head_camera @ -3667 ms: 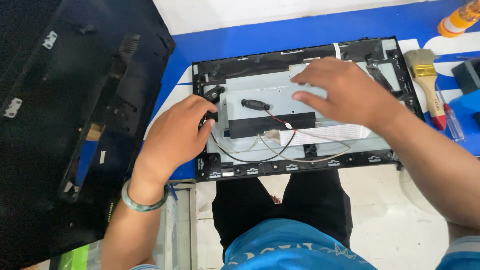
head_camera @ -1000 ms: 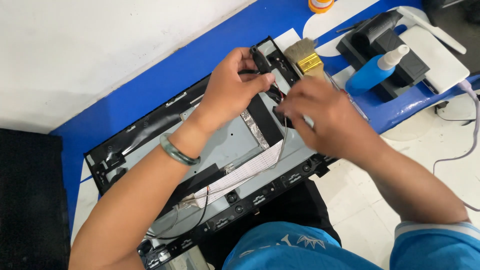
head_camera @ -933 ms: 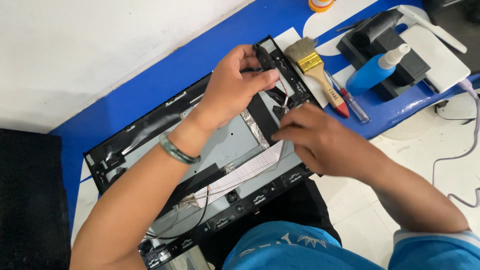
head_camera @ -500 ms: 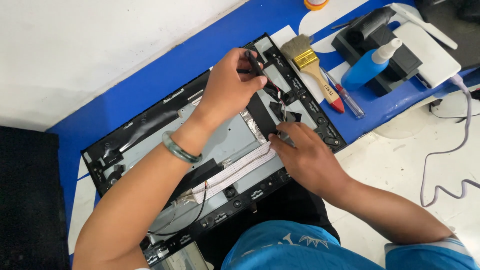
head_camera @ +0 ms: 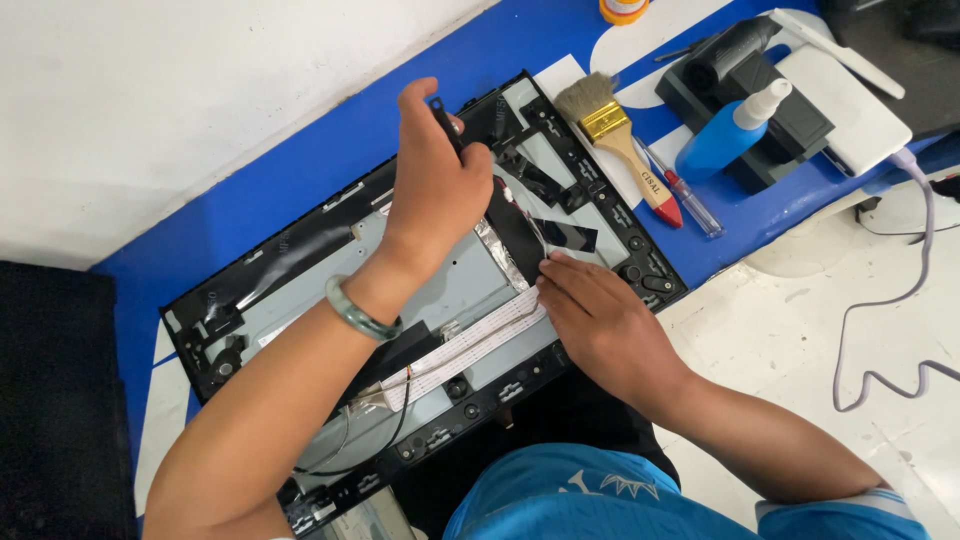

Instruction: Connecting internal cables, cleaning components with spray and tissue, and placing the back cover on a computer monitor.

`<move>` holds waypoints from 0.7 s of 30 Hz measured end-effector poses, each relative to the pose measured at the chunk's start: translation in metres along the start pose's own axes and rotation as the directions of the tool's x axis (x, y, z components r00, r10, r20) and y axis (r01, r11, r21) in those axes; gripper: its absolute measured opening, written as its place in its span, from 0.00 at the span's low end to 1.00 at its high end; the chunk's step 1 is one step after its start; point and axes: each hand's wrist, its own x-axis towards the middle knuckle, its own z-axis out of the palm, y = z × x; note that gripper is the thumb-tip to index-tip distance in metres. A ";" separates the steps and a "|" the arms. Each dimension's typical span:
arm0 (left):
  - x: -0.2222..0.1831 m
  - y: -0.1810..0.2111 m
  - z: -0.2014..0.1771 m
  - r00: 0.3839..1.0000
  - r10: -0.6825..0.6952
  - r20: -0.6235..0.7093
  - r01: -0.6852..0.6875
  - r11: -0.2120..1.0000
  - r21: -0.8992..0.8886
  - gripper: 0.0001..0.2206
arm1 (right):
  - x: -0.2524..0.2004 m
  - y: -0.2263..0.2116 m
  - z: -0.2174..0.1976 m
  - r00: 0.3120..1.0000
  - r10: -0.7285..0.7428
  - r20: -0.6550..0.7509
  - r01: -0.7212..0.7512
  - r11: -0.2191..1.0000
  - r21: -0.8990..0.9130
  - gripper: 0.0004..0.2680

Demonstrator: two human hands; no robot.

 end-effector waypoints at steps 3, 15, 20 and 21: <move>-0.011 0.010 -0.007 0.997 0.071 -0.032 -0.071 0.997 -0.006 0.23 | 0.002 0.000 -0.003 0.999 -0.006 0.032 0.006 1.000 0.019 0.09; -0.013 -0.015 0.005 0.941 0.305 0.147 -0.337 0.795 0.504 0.25 | 0.018 0.015 -0.018 0.990 0.142 0.014 -0.142 0.969 0.201 0.07; -0.043 -0.029 0.017 0.881 0.297 0.368 -0.472 0.610 0.637 0.13 | 0.050 0.076 -0.026 1.000 -0.009 -0.004 0.009 0.992 0.124 0.05; -0.048 -0.036 0.020 0.865 0.281 0.415 -0.496 0.602 0.625 0.13 | 0.061 0.086 -0.029 0.995 -0.102 0.014 0.101 0.993 0.060 0.06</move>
